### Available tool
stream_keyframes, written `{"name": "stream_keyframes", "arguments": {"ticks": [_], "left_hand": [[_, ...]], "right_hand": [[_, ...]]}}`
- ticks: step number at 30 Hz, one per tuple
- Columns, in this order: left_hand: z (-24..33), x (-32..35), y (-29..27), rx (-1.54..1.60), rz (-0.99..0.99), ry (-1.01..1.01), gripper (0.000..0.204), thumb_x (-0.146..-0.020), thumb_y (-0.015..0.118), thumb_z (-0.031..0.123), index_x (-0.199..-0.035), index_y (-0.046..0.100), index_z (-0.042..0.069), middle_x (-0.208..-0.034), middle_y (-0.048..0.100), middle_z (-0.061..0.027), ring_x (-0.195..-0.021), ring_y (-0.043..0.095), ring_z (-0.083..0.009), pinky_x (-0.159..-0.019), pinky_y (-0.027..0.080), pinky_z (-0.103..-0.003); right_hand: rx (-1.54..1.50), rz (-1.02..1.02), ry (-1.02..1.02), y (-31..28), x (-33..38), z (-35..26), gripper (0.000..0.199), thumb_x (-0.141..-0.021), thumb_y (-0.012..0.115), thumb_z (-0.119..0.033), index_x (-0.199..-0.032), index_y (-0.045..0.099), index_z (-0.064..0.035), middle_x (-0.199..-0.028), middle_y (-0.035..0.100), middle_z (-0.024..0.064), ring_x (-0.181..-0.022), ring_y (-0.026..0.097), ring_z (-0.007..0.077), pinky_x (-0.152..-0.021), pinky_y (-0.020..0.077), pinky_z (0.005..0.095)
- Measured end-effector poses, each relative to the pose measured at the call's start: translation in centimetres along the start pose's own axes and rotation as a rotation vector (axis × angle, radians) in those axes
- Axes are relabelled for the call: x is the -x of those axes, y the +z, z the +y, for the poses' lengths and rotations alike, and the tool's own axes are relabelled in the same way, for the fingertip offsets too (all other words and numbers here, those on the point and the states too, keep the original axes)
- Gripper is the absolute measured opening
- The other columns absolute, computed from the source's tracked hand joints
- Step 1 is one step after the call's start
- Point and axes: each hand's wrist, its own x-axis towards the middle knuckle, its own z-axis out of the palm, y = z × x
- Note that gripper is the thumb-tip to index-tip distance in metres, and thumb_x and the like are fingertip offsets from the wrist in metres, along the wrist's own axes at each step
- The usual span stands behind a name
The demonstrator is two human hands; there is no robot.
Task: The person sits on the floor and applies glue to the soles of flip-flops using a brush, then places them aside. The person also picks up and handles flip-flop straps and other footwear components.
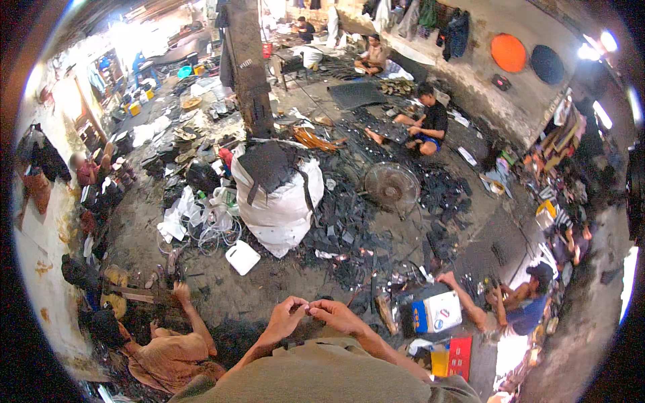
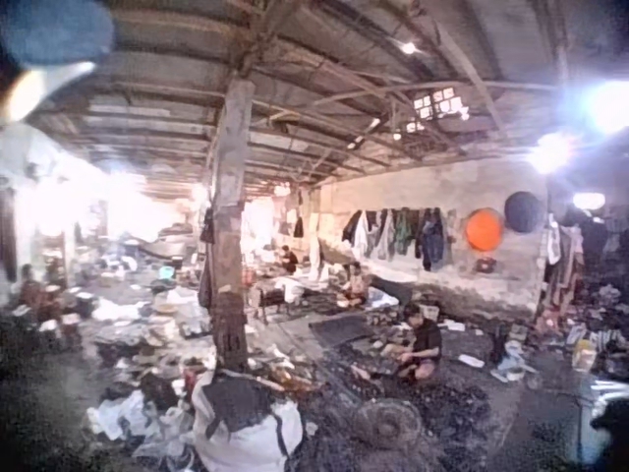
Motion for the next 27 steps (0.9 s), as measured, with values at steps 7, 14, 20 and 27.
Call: {"name": "stream_keyframes", "arguments": {"ticks": [7,14,20,27], "left_hand": [[3.6,-7.1,-2.4,-0.046,0.156,-0.013,0.026,-0.1,0.066,0.027,-0.111,0.068,0.004,-0.1,0.072,-0.0109,-0.088,0.067,-0.0195,-0.079,0.053,-0.035],[2.3,-8.0,-1.2,0.237,0.361,-0.168,0.023,-0.1,0.064,0.019,-0.112,0.066,0.0,-0.1,0.072,-0.0083,-0.094,0.068,-0.0157,-0.083,0.055,-0.031],[1.5,-8.0,-1.3,0.319,0.515,-0.196,0.022,-0.1,0.066,0.018,-0.111,0.066,-0.001,-0.1,0.073,-0.0077,-0.091,0.067,-0.0154,-0.08,0.054,-0.031],[-1.5,-10.2,-3.7,0.383,0.615,-0.212,0.023,-0.102,0.065,0.022,-0.111,0.066,0.0,-0.099,0.073,-0.0088,-0.091,0.068,-0.0164,-0.082,0.054,-0.033]], "right_hand": [[-0.052,-0.177,-0.002,-6.4,-8.7,-3.3,0.039,-0.107,0.057,-0.033,-0.131,0.064,-0.0037,-0.115,0.067,0.0001,-0.104,0.059,0.0101,-0.094,0.0477,0.0287],[0.03,-0.356,0.093,-8.2,-13.3,-5.4,0.038,-0.108,0.056,-0.029,-0.129,0.063,0.0006,-0.109,0.067,-0.0016,-0.096,0.057,0.0087,-0.088,0.0472,0.027],[0.14,-0.519,0.133,-7.7,-16.9,-6.3,0.034,-0.108,0.054,-0.026,-0.13,0.064,-0.0017,-0.114,0.067,0.0008,-0.101,0.059,0.0098,-0.093,0.048,0.0283],[0.209,-0.572,0.106,-6.0,-22.1,-6.3,0.035,-0.106,0.057,-0.026,-0.13,0.063,-0.0017,-0.115,0.068,0.0033,-0.104,0.061,0.0132,-0.092,0.0502,0.0311]]}}
